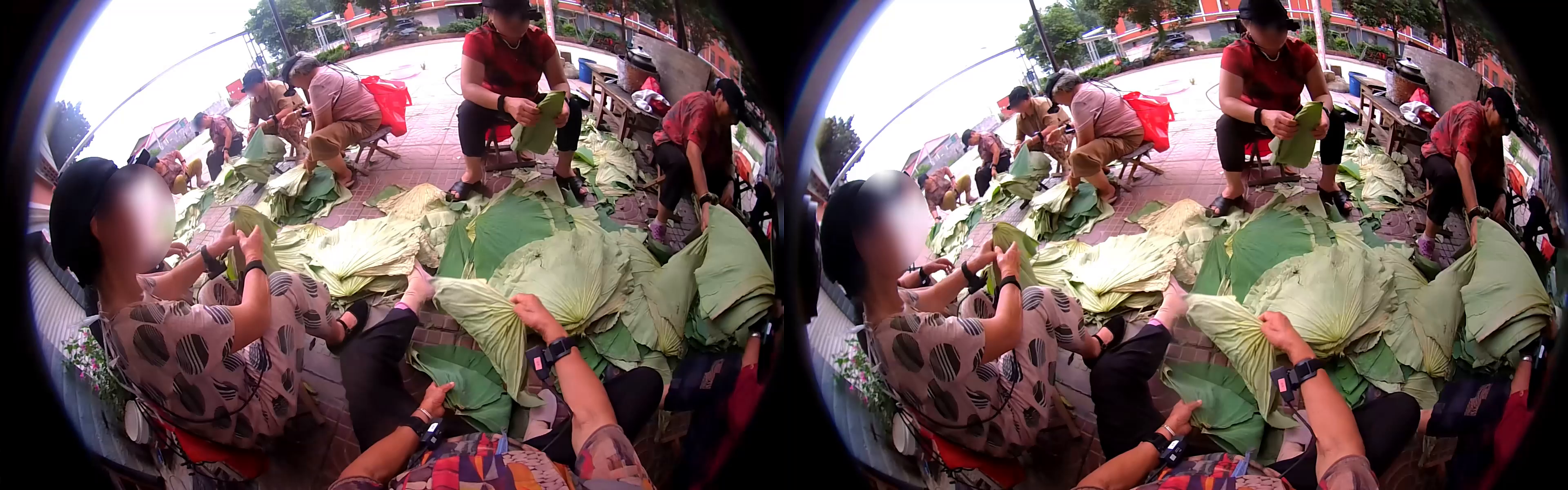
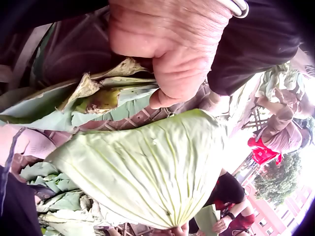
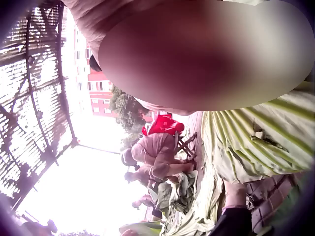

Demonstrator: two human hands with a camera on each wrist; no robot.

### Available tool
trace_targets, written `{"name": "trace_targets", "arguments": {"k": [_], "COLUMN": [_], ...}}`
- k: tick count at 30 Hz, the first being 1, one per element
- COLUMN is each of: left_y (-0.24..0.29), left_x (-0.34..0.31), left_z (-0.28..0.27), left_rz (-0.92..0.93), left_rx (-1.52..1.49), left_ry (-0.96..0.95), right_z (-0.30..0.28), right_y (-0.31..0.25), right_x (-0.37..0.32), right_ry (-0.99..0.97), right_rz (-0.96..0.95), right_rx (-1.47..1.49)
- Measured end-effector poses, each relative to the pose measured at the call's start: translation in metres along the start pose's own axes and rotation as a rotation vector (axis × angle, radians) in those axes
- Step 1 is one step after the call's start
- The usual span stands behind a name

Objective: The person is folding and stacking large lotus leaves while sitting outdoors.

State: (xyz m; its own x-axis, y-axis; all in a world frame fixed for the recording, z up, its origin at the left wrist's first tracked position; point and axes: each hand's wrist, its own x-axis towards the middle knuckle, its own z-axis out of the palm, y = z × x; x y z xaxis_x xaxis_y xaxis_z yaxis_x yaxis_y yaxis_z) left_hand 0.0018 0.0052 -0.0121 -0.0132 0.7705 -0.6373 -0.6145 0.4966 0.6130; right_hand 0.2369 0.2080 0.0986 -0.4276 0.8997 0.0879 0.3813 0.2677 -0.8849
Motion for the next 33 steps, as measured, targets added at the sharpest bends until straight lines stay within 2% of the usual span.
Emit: {"name": "trace_targets", "arguments": {"k": [3,5,6,8,9,11,13,15,16,18,19,21,23,25,27,29,31,32,33], "left_y": [0.002,0.004,0.005,0.004,0.004,0.003,0.003,0.001,0.003,0.002,0.001,-0.001,-0.004,-0.005,-0.003,0.001,-0.001,-0.002,-0.004], "left_x": [-0.003,-0.005,-0.007,-0.005,-0.004,-0.002,-0.002,0.002,0.000,-0.001,-0.001,0.001,0.004,0.004,0.002,-0.004,0.001,0.004,0.006], "left_z": [0.002,0.006,0.007,0.005,0.003,0.001,-0.001,-0.003,-0.001,0.002,0.002,0.001,-0.002,-0.003,-0.003,0.000,-0.005,-0.007,-0.009], "left_rz": [-0.006,0.002,0.011,0.016,0.017,0.015,-0.019,-0.023,-0.033,-0.041,-0.027,-0.011,-0.009,-0.003,0.005,-0.029,-0.059,-0.092,-0.091], "left_rx": [0.004,0.031,0.035,0.031,0.026,0.027,0.007,0.010,0.005,-0.003,0.007,0.018,0.010,0.006,0.002,-0.125,-0.151,-0.172,-0.174], "left_ry": [-0.002,0.023,0.039,0.030,0.019,0.008,-0.020,-0.014,0.003,0.020,0.025,0.030,0.010,0.001,-0.010,-0.062,-0.047,-0.030,-0.033], "right_z": [-0.048,-0.067,-0.074,-0.085,-0.089,-0.089,-0.078,-0.058,-0.042,-0.025,-0.009,0.021,0.043,0.074,0.098,0.119,0.133,0.132,0.148], "right_y": [-0.031,-0.018,-0.010,0.008,0.022,0.077,0.137,0.175,0.192,0.170,0.124,0.084,0.034,0.025,-0.002,-0.012,-0.015,-0.035,-0.010], "right_x": [0.005,0.011,0.013,0.012,0.011,0.009,0.002,-0.016,-0.025,-0.032,-0.036,-0.037,-0.044,-0.043,-0.051,-0.061,-0.071,-0.074,-0.079], "right_ry": [0.141,0.361,0.360,0.560,0.558,0.760,0.980,0.992,0.889,0.672,0.557,0.271,-0.107,-0.443,-0.643,-0.760,-0.859,-0.946,-0.902], "right_rz": [0.175,0.090,0.087,-0.058,-0.060,-0.006,0.157,0.546,0.607,0.731,0.793,0.712,0.635,0.572,0.499,0.367,0.305,0.304,0.012], "right_rx": [0.486,0.699,0.703,0.912,0.917,0.900,0.597,0.582,0.536,0.431,0.373,0.354,0.545,0.433,0.331,0.188,0.120,-0.007,-0.167]}}
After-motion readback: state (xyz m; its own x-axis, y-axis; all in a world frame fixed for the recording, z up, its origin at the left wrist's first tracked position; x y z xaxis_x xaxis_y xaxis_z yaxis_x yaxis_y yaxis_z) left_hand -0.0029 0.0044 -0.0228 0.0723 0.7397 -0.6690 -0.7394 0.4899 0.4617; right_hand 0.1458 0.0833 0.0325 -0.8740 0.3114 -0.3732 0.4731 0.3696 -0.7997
